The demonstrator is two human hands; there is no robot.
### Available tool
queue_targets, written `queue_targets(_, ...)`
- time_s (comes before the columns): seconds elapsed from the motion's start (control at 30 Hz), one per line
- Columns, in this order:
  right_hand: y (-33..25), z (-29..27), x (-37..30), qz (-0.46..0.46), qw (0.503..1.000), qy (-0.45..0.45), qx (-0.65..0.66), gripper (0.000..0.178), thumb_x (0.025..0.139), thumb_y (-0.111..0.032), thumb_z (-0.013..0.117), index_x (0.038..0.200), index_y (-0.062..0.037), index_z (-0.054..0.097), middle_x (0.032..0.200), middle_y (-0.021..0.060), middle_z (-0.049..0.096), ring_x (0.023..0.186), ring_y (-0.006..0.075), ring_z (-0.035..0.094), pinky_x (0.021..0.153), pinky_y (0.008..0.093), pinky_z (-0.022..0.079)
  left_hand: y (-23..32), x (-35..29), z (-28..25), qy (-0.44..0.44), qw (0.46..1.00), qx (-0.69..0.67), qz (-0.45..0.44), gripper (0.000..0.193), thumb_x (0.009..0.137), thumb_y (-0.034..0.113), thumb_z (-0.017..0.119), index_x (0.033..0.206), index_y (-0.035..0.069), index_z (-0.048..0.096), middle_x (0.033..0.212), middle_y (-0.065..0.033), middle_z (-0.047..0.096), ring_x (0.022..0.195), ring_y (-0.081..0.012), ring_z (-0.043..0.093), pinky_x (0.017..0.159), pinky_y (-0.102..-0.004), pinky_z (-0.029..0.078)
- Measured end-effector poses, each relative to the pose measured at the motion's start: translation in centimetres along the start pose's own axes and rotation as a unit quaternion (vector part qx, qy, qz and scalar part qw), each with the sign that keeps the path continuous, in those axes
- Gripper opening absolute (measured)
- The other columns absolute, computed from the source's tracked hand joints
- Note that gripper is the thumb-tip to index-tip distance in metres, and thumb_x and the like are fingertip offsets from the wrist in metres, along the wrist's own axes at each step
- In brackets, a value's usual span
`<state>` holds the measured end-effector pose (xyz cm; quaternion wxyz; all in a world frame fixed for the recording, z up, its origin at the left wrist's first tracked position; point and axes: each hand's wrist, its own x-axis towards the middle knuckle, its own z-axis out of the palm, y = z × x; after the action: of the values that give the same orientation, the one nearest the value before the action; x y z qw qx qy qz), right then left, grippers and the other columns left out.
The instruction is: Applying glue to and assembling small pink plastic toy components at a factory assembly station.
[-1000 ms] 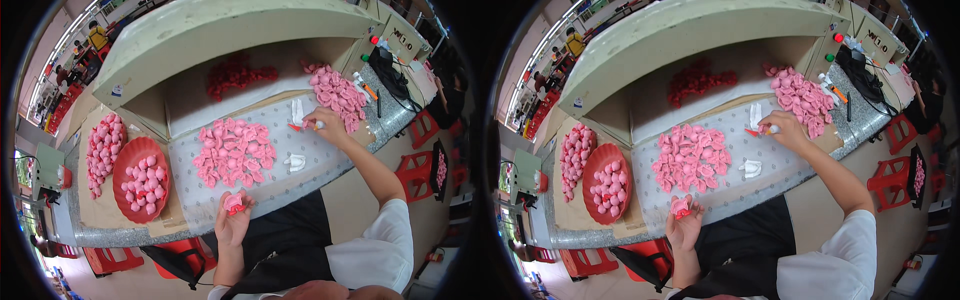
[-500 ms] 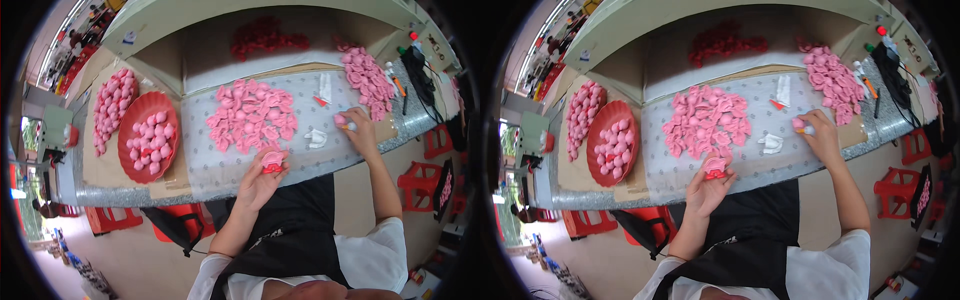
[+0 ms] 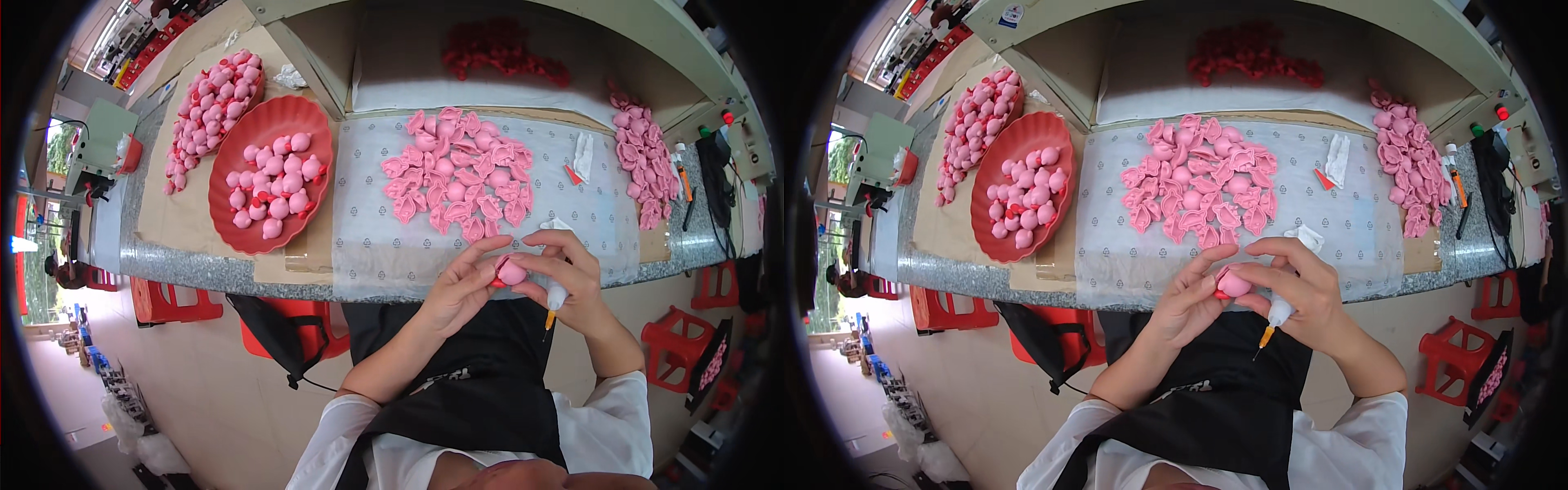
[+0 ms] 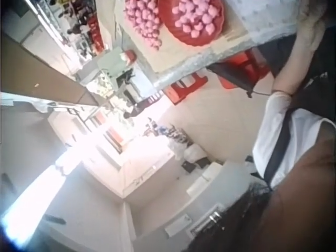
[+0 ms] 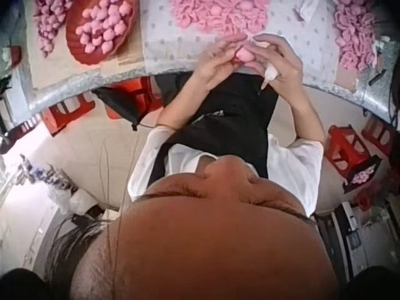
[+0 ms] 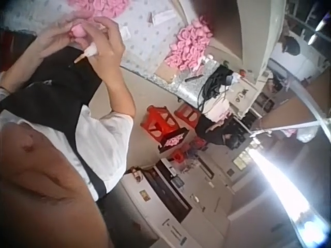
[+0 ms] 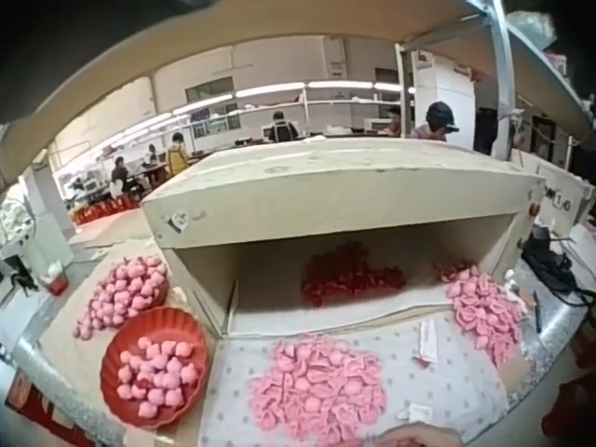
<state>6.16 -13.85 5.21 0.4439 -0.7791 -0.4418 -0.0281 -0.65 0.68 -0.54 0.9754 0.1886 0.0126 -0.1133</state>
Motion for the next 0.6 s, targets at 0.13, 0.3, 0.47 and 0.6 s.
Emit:
queue_targets(0.13, -0.8, 0.1, 0.3, 0.016, 1.0, -0.012, -0.019, 0.032, 0.053, -0.009, 0.071, 0.083, -0.0071, 0.06, 0.091, 0.0078, 0.052, 0.058, 0.012, 0.048, 0.047, 0.0213, 0.04, -0.1, -0.3, -0.2, -0.02, 1.0, 0.013, 0.004, 0.039, 0.081, 0.011, 0.045, 0.118, 0.004, 0.033, 0.105, -0.009, 0.049, 0.098, -0.0147, 0.046, 0.086, -0.0293, 0.034)
queue_targets(0.3, -0.8, 0.0, 0.2, 0.034, 0.999, -0.018, -0.006, 0.031, 0.054, -0.009, 0.07, 0.083, -0.0053, 0.059, 0.092, 0.0081, 0.051, 0.061, 0.0143, 0.05, 0.049, 0.0227, 0.041, -0.1, -0.3, -0.4, -0.012, 0.999, 0.05, 0.014, 0.041, 0.08, 0.009, 0.047, 0.118, 0.005, 0.033, 0.106, -0.0097, 0.049, 0.097, -0.0139, 0.047, 0.084, -0.0274, 0.035)
queue_targets(0.47, -0.8, -0.6, 0.8, 0.121, 0.986, -0.057, 0.096, 0.034, 0.055, -0.01, 0.071, 0.086, -0.0044, 0.058, 0.093, 0.0082, 0.05, 0.074, 0.0173, 0.051, 0.056, 0.0241, 0.042, 0.2, -0.3, 0.0, -0.008, 0.993, 0.113, 0.01, 0.045, 0.079, 0.006, 0.049, 0.119, 0.006, 0.03, 0.106, -0.0103, 0.049, 0.096, -0.013, 0.048, 0.082, -0.0252, 0.037)
queue_targets(0.6, 0.3, -1.1, 0.8, 0.124, 0.971, -0.138, 0.153, 0.033, 0.057, -0.012, 0.071, 0.086, -0.004, 0.058, 0.093, 0.0075, 0.049, 0.08, 0.0167, 0.048, 0.061, 0.0244, 0.04, 0.4, -0.3, 0.4, -0.027, 0.986, 0.163, 0.016, 0.046, 0.078, 0.005, 0.05, 0.12, 0.005, 0.029, 0.107, -0.0111, 0.048, 0.096, -0.0134, 0.048, 0.083, -0.0255, 0.037)
